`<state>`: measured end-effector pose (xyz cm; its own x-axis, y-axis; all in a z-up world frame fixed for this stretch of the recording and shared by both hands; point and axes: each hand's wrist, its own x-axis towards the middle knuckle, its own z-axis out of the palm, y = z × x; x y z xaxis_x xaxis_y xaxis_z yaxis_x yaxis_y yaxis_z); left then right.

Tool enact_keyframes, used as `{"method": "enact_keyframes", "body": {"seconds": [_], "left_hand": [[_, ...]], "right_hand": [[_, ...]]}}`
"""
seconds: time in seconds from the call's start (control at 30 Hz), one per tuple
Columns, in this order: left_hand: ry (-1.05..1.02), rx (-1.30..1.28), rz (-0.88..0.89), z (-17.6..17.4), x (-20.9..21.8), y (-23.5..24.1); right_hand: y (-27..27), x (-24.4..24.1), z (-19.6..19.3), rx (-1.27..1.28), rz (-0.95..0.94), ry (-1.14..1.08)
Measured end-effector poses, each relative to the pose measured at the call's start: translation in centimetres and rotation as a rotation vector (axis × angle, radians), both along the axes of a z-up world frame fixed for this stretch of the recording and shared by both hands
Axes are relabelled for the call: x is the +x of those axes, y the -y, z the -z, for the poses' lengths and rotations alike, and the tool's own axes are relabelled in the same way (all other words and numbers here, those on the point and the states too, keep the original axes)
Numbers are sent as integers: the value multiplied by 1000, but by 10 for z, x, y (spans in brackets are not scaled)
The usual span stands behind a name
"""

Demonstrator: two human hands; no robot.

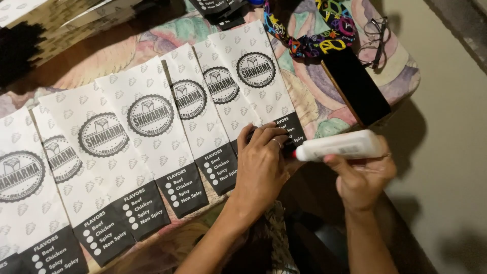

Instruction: Applying glue to the side flaps of paper shawarma sleeves and folding them to seal the packaging.

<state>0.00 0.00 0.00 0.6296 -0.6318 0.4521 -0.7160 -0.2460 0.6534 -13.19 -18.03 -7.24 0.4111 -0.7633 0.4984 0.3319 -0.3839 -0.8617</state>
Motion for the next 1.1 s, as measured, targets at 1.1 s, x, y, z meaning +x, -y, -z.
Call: {"method": "enact_keyframes", "body": {"seconds": [1.1], "left_hand": [[110, 170, -9, -1, 5, -68]], "right_hand": [[-42, 8, -30, 165, 13, 41]]}}
